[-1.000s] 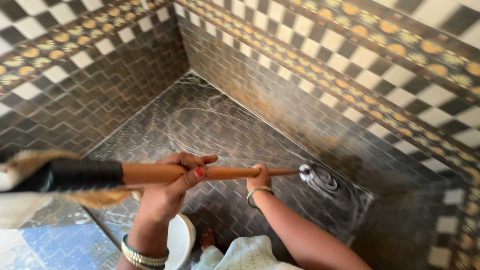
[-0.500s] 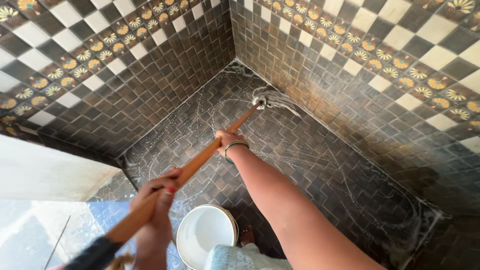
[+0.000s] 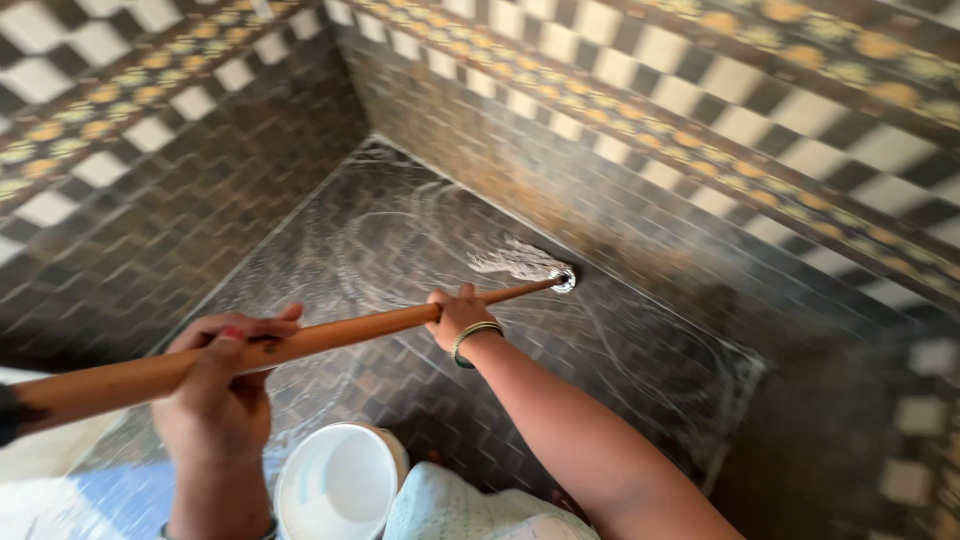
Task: The person mops a tiled floor using a long-handled mop and soapy water from a white bucket.
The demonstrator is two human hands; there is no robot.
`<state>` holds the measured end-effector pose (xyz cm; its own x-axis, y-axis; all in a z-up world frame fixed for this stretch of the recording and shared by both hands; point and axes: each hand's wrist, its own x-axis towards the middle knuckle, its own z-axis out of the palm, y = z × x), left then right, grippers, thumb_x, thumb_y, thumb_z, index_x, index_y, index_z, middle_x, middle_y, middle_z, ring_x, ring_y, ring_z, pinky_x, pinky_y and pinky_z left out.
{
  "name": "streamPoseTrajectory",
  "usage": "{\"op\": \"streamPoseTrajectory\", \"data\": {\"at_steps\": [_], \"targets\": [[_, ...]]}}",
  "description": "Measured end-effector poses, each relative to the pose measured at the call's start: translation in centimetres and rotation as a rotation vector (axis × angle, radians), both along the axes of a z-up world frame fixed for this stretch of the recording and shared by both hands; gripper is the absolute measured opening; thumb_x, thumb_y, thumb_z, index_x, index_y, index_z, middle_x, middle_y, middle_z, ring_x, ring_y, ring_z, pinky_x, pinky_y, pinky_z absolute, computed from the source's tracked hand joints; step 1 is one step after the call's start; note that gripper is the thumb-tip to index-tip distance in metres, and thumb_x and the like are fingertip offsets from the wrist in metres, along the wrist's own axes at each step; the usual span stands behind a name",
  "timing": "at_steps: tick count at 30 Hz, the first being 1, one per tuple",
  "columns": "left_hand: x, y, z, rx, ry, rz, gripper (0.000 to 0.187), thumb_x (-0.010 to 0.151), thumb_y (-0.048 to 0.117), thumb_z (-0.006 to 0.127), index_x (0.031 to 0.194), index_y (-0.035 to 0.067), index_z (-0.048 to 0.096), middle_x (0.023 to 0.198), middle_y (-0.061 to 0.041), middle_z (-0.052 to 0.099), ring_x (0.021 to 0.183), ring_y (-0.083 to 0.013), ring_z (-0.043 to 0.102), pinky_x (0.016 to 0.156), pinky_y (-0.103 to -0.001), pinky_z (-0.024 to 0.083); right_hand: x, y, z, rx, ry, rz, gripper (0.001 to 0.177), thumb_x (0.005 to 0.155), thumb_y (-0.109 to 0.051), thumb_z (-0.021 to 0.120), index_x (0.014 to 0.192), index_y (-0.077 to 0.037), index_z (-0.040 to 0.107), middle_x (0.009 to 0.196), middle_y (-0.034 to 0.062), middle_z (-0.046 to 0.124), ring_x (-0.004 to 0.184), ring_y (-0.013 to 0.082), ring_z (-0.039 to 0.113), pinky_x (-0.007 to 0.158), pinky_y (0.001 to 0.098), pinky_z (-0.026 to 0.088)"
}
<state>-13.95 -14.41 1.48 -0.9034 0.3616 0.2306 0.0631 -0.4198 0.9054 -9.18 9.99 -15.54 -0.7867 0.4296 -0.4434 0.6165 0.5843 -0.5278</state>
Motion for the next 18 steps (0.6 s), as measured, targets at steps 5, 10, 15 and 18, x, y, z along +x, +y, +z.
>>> {"op": "streamPoseTrajectory", "data": {"at_steps": [5, 10, 15, 18], "targets": [[7.0, 8.9, -3.8, -0.089, -0.155, -0.246, 0.013, 0.095, 0.003, 0.05, 0.099, -0.004, 0.06, 0.102, -0.025, 0.072, 0.112, -0.0386, 0.072, 0.109, -0.052, 0.053, 12.5, 8.7, -5.7, 0.097, -0.021, -0.206, 0.041, 0.09, -0.035, 0.069, 0.129, -0.032, 0.057, 0.14, 0.0189, 0.045, 0.134, 0.0437, 0.046, 0.112, 0.0569, 0.041], [14.6, 16.2, -7.3, -0.302, -0.089, -0.448, 0.016, 0.096, 0.011, 0.058, 0.1, -0.002, 0.068, 0.108, -0.019, 0.077, 0.11, -0.0293, 0.072, 0.104, -0.042, 0.054, 25.6, 14.9, -10.4, 0.118, -0.185, -0.429, 0.038, 0.093, -0.036, 0.069, 0.128, -0.031, 0.057, 0.146, 0.0206, 0.038, 0.128, 0.0468, 0.051, 0.11, 0.053, 0.045], [16.7, 16.4, -8.0, -0.489, -0.041, -0.607, 0.022, 0.09, 0.015, 0.065, 0.106, 0.001, 0.072, 0.111, -0.013, 0.078, 0.108, -0.0228, 0.072, 0.099, -0.038, 0.054, 31.7, 14.4, -12.6, 0.198, -0.111, -0.507, 0.054, 0.078, -0.028, 0.083, 0.125, -0.03, 0.057, 0.138, 0.0203, 0.041, 0.126, 0.0436, 0.054, 0.11, 0.047, 0.047], [14.2, 14.3, -7.5, -0.393, -0.071, -0.612, 0.015, 0.093, 0.011, 0.066, 0.097, -0.003, 0.07, 0.107, -0.018, 0.078, 0.113, -0.0269, 0.072, 0.105, -0.043, 0.053, 29.4, 11.3, -12.3, -0.022, -0.241, -0.556, 0.048, 0.083, -0.025, 0.077, 0.127, -0.029, 0.055, 0.146, 0.0179, 0.034, 0.111, 0.0441, 0.064, 0.098, 0.0487, 0.057]]}}
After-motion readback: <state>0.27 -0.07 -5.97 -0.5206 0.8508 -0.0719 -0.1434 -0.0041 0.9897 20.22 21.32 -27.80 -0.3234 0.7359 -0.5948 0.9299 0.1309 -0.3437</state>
